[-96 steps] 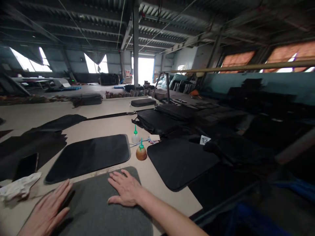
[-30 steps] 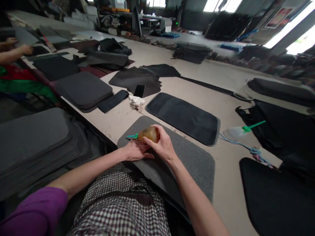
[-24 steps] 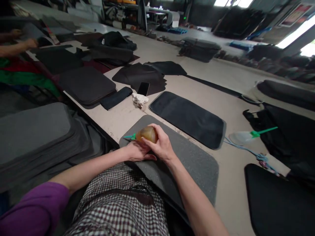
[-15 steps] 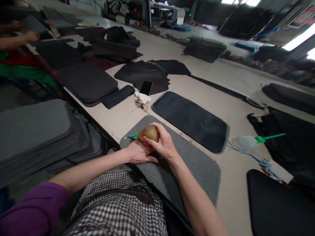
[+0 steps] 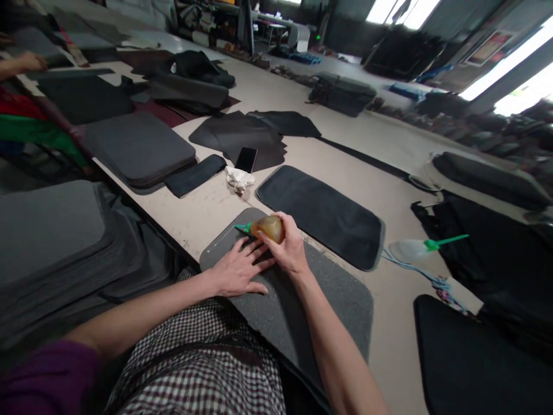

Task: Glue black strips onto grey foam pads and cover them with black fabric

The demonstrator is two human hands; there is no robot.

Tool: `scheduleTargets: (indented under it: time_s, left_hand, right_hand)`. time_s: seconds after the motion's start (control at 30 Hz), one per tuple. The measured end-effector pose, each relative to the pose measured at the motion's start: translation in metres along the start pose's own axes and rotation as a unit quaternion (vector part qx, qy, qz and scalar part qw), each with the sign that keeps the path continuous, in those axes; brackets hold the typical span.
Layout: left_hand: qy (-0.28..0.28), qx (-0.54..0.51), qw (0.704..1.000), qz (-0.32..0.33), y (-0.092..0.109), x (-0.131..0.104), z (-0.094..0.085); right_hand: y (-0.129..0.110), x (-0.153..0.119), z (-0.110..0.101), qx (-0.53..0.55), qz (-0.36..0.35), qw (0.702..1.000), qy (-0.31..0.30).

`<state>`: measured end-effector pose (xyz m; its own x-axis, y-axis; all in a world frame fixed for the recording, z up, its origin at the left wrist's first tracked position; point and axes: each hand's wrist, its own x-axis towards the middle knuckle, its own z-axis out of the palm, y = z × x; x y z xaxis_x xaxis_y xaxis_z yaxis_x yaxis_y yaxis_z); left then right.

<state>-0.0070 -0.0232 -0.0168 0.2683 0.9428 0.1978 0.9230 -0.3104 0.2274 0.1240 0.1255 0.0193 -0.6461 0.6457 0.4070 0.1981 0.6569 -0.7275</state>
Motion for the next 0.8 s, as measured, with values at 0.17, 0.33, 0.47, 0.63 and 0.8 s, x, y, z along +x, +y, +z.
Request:
scheduleTargets:
  time_s: [0.17,0.33,0.47,0.63,0.8]
  left_hand:
    - [-0.001,0.000,1.000,-0.003,0.000,0.001,-0.001]
    - [0.004,0.010,1.000,-0.004,0.001,0.000,0.000]
    - [0.008,0.019,1.000,-0.005,0.001,-0.001,0.003]
    - [0.008,0.030,0.999,-0.021,-0.006,0.011,-0.001]
    - [0.020,0.061,0.997,-0.047,-0.017,0.029,0.002]
  right_hand:
    - [0.000,0.004,-0.002,-0.051,-0.008,0.996,0.066]
    - [0.008,0.009,-0.002,-0.106,-0.013,0.988,0.112]
    - [0.014,0.010,-0.005,-0.140,-0.012,0.981,0.135]
    - [0.011,0.002,-0.018,-0.148,-0.002,0.976,0.160]
    - [0.010,0.000,-0.026,-0.169,-0.001,0.977,0.132]
